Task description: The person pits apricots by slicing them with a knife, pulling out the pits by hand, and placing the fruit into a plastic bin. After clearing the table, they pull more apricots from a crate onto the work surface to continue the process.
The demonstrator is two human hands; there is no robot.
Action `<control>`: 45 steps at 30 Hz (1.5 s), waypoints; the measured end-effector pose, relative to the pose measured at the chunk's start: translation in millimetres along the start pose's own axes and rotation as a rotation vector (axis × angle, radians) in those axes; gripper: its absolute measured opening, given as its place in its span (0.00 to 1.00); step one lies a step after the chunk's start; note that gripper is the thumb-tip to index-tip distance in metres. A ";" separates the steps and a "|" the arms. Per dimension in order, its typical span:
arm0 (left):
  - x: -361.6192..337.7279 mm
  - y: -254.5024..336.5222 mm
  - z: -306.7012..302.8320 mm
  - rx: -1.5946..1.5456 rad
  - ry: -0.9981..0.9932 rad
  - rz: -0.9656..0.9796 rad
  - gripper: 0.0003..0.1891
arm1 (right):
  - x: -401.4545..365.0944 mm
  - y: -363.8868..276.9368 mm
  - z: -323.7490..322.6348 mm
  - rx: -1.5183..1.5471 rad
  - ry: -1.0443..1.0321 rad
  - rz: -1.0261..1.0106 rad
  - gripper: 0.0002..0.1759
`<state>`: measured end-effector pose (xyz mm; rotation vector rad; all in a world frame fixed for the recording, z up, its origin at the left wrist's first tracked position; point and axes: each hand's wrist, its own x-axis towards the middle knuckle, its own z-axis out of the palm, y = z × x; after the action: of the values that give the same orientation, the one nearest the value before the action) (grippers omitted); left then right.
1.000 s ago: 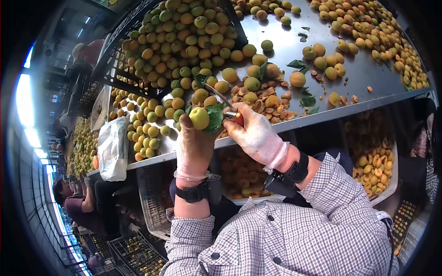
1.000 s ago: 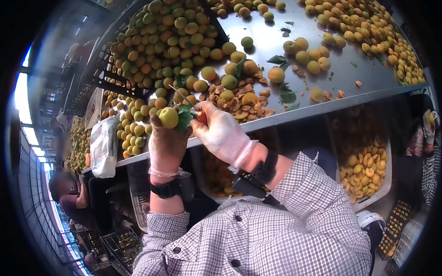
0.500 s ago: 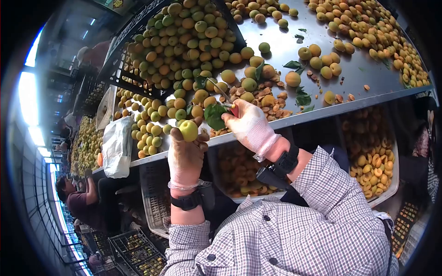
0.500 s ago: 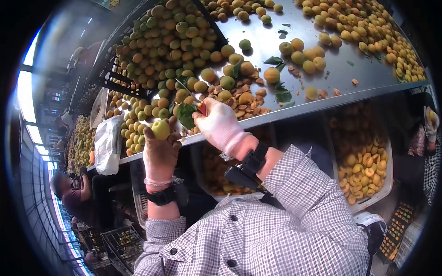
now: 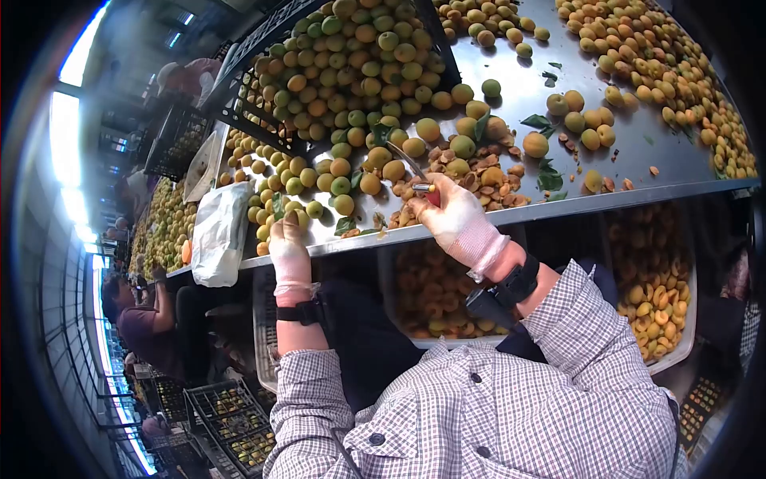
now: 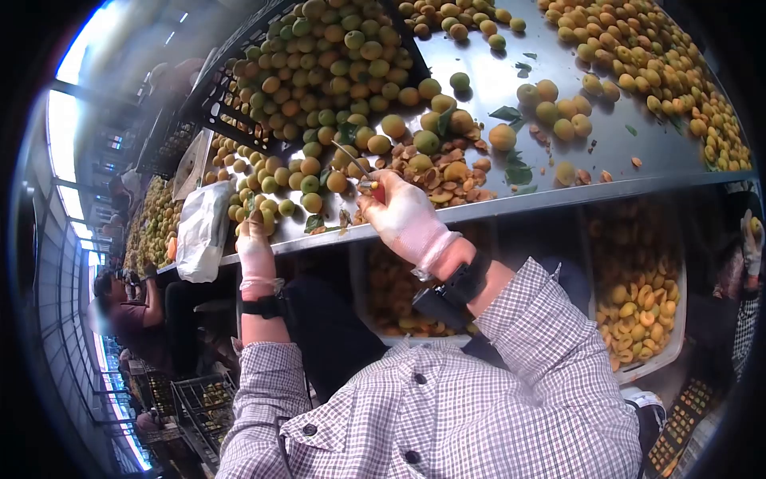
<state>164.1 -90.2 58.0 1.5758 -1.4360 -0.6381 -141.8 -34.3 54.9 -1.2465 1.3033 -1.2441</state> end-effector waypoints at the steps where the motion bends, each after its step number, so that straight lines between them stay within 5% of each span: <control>1: 2.5 -0.2 -1.6 -0.276 -0.014 -0.119 0.28 | -2.0 -2.2 0.6 0.027 0.001 0.010 0.20; 2: -13.2 29.5 23.9 -0.299 0.157 0.116 0.28 | -3.7 -3.1 0.9 0.054 0.000 0.027 0.21; 5: -7.4 6.3 11.0 -0.330 -0.097 -0.137 0.28 | -4.3 -6.1 1.9 -0.017 -0.032 0.039 0.21; 6: -9.0 5.1 15.4 -0.057 -0.048 0.013 0.29 | -3.6 -4.7 3.6 -0.082 -0.027 0.037 0.20; 7: -7.2 -2.6 9.4 -0.069 -0.087 -0.081 0.28 | -3.3 -5.7 5.0 -0.080 -0.024 0.031 0.20; 9: -22.6 40.2 33.7 -0.730 -0.055 -0.334 0.29 | -7.0 -4.0 6.9 -0.017 -0.002 -0.021 0.20; 13: -44.9 52.3 42.2 -0.849 -0.362 -0.406 0.32 | -11.4 -18.2 4.1 0.054 -0.132 -0.061 0.15; 18: -73.5 66.8 75.3 -0.992 -0.336 -0.407 0.25 | -17.7 -22.4 7.0 0.158 -0.239 -0.058 0.12; 20: -77.1 73.8 81.1 -0.956 -0.503 -0.269 0.26 | -20.9 -25.0 4.3 0.086 -0.223 -0.052 0.12; 29: -91.4 85.3 91.4 -0.926 -0.500 -0.227 0.27 | -21.9 -7.0 7.0 -0.264 -0.155 -0.116 0.13; 45: -112.3 97.7 101.0 -0.848 -0.298 -0.190 0.23 | -29.1 1.2 10.6 -0.161 -0.175 -0.153 0.17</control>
<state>7.6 -2.8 73.0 0.9568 -0.9918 -1.4189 -129.3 -6.0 52.2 -1.5584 1.2171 -1.1241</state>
